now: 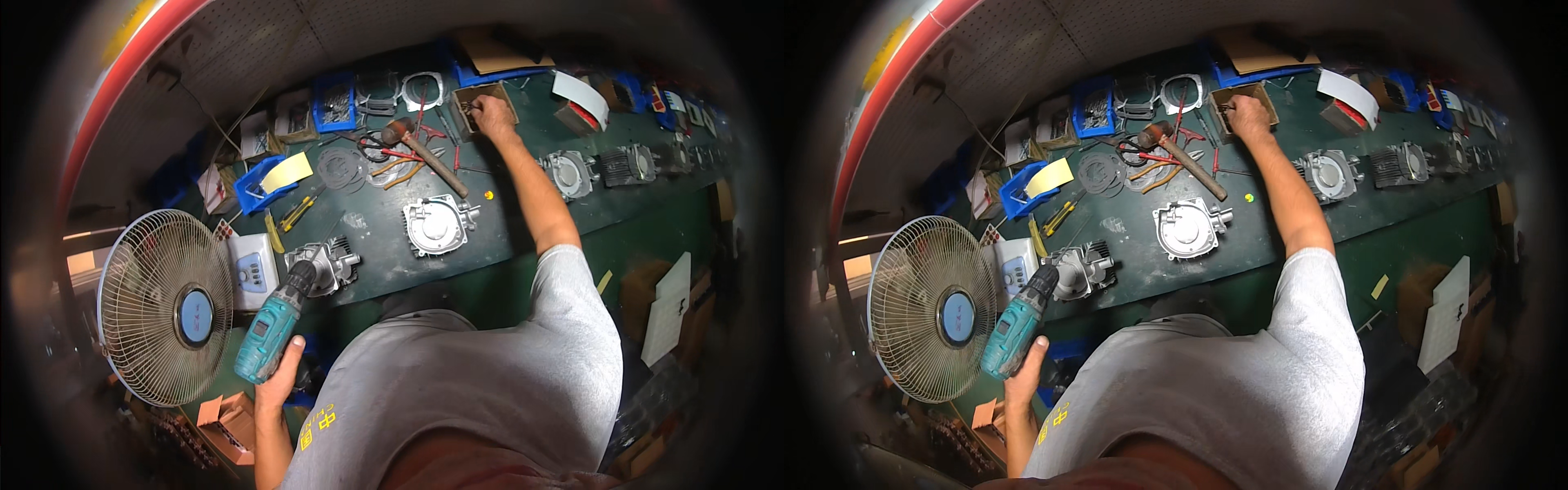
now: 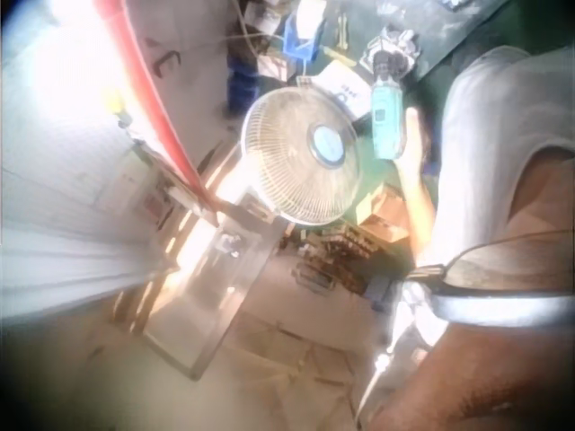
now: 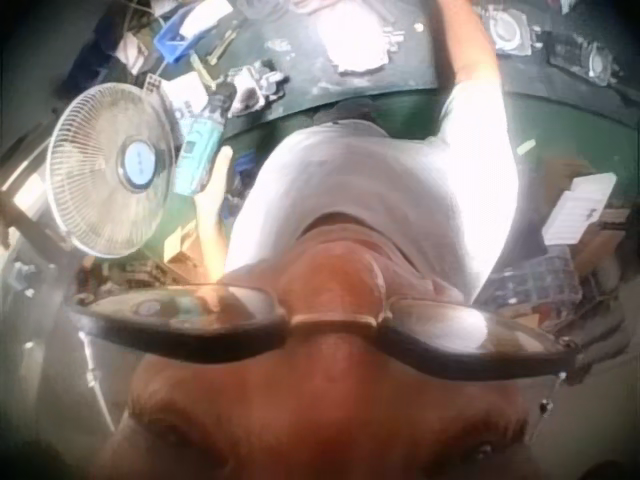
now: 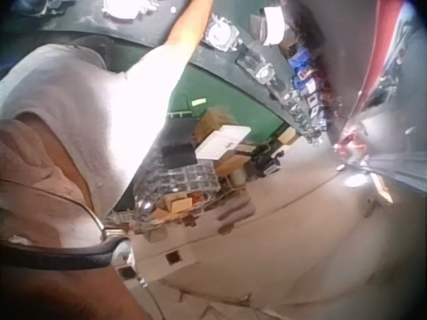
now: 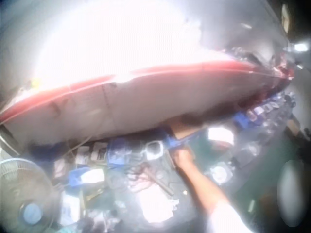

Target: The person assembles small electrical components on a workbench. They place white circular parts into metal housings, then use a cordless drill to fasten screws into each unit. The person handles several units sequentially, moving them along the bench as they work.

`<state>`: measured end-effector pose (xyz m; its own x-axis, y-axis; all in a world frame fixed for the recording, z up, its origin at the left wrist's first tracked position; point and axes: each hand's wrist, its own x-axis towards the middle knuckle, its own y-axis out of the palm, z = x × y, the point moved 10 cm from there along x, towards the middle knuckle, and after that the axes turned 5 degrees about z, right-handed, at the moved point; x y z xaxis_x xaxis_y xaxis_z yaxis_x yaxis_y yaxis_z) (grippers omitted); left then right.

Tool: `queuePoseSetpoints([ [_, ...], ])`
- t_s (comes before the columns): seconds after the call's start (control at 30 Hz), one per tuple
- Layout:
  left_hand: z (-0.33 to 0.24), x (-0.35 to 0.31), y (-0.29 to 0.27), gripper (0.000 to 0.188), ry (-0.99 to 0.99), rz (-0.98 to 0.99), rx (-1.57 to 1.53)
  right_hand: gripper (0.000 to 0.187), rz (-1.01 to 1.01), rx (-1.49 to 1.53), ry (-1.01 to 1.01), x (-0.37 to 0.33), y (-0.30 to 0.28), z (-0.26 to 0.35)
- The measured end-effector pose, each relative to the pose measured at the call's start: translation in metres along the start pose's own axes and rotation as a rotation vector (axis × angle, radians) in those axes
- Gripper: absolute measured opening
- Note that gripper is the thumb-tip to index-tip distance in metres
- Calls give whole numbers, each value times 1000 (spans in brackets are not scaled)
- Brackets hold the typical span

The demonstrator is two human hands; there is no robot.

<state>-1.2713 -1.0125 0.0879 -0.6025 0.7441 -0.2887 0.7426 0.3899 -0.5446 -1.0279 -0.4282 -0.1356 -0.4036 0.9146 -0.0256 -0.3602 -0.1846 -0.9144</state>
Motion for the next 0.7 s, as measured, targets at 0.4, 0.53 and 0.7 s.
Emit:
queuePoseSetpoints([
  [0.4, 27, -2, 30, 32, -257, -7, -44, 26, 348, -310, 119, 58, 100, -48],
  [0.53, 26, -4, 33, 31, -213, -12, -43, 23, 277, -267, 132, 54, 87, -42],
  [0.7, 28, -4, 37, 34, -240, 5, -97, 14, -45, -60, 121, 39, 43, -40],
])
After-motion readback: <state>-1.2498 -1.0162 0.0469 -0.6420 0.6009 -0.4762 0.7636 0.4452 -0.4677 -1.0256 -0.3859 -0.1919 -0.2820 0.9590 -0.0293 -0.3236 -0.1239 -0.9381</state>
